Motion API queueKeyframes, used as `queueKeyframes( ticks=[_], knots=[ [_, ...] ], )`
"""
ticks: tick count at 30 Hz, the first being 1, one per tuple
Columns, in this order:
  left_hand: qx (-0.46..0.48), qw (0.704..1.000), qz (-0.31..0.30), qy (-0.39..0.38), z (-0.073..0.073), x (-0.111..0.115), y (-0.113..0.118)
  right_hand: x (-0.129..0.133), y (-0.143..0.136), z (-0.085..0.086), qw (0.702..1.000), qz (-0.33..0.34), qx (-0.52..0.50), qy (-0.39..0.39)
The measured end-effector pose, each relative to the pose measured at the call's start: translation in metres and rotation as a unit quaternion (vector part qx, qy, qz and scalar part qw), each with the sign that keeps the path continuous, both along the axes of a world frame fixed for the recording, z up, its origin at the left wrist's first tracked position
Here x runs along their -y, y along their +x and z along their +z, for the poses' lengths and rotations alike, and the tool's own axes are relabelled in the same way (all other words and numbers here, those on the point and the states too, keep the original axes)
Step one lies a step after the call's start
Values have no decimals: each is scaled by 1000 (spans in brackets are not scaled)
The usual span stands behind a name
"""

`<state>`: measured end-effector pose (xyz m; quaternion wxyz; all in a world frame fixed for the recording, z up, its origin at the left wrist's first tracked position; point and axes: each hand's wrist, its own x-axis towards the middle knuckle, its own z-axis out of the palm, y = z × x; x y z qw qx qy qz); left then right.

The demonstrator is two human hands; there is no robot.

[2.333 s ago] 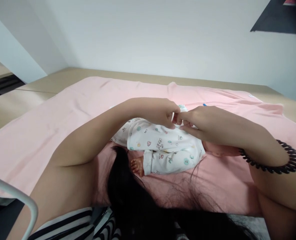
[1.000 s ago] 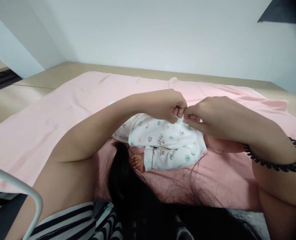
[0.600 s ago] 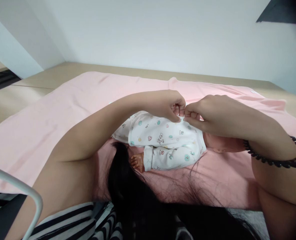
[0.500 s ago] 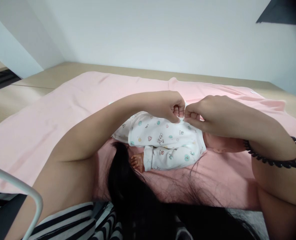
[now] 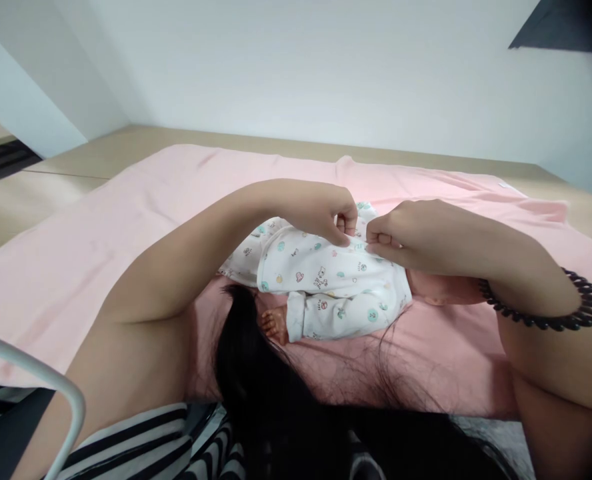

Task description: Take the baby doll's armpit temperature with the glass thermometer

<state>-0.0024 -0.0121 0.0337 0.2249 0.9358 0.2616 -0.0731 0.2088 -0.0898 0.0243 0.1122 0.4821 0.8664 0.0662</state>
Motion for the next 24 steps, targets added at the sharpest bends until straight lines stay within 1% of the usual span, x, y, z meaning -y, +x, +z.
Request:
queueKeyframes(
  ticks=[3, 7, 9, 12, 13, 15, 17, 19, 21, 24],
  knots=[
    [-13, 1000, -6, 27, 3, 0, -4, -1, 1, -1, 1000, 3, -8, 2],
    [-44, 998, 5, 38, 12, -1, -14, 1, 4, -2, 1000, 8, -12, 13],
    [-61, 997, 12, 40, 17, -3, -20, 4, 2, -1, 999, 21, -26, 41],
    [-76, 996, 19, 43, 21, -6, -27, 11, -9, 2, 994, 35, -51, 95],
    [-79, 996, 20, 44, 22, -7, -28, 13, -14, 2, 992, 46, -56, 100],
    [-86, 995, 20, 44, 22, -7, -28, 18, -23, 1, 990, 90, -68, 87],
    [-96, 994, 25, 41, 21, -6, -27, 22, -30, -3, 984, 146, -79, 68],
    [-106, 993, 34, 37, 19, -3, -24, 26, -34, -9, 978, 184, -77, 61],
    [-111, 992, 40, 37, 18, -1, -22, 29, -35, -15, 975, 206, -55, 60],
    [-110, 992, 38, 50, 15, 1, -21, 33, -35, -21, 973, 220, -15, 68]
  ],
)
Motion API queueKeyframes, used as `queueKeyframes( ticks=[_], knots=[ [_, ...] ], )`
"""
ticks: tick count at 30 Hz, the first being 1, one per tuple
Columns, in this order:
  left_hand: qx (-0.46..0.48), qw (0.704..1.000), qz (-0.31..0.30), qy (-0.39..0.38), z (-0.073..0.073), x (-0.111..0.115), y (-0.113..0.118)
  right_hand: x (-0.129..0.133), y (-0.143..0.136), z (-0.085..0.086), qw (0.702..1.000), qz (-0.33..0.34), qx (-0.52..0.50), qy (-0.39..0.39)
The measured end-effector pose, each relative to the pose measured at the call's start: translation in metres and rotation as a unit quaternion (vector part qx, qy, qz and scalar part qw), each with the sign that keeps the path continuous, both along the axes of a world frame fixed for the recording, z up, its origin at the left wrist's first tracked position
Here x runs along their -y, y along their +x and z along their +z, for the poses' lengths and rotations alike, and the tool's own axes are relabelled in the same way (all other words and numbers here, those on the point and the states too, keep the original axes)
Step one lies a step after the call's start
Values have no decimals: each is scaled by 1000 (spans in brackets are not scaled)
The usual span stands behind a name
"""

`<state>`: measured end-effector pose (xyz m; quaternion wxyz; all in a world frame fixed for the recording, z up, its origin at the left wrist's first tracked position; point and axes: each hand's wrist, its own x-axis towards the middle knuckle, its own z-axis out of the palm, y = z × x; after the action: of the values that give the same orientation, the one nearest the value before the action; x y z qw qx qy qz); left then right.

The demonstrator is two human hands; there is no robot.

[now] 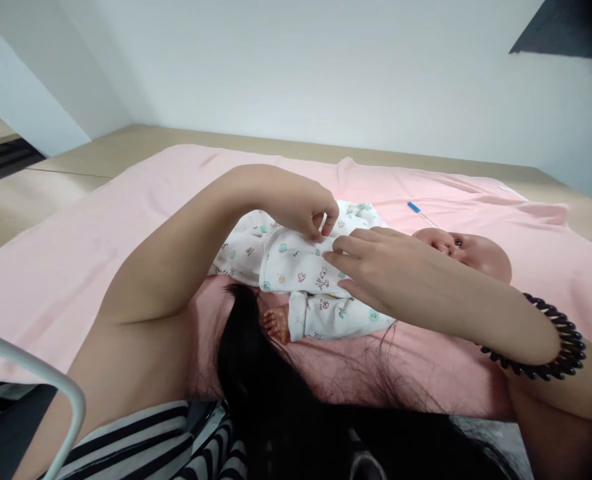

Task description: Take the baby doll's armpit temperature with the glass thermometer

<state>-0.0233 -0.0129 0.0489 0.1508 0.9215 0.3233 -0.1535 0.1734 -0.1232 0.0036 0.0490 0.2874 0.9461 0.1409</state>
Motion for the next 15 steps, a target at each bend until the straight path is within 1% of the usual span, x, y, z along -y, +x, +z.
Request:
queueKeyframes(
  ticks=[6, 10, 15],
  knots=[
    [12, 999, -16, 41, -4, 8, 1, 3, 1, -1, 1000, 21, 18, 14],
    [25, 998, -27, 50, -5, 13, 4, 4, 2, -2, 1000, 31, -4, 1],
    [8, 997, -15, 78, -5, 17, 6, 4, 3, -5, 999, 27, -32, -18]
  ],
)
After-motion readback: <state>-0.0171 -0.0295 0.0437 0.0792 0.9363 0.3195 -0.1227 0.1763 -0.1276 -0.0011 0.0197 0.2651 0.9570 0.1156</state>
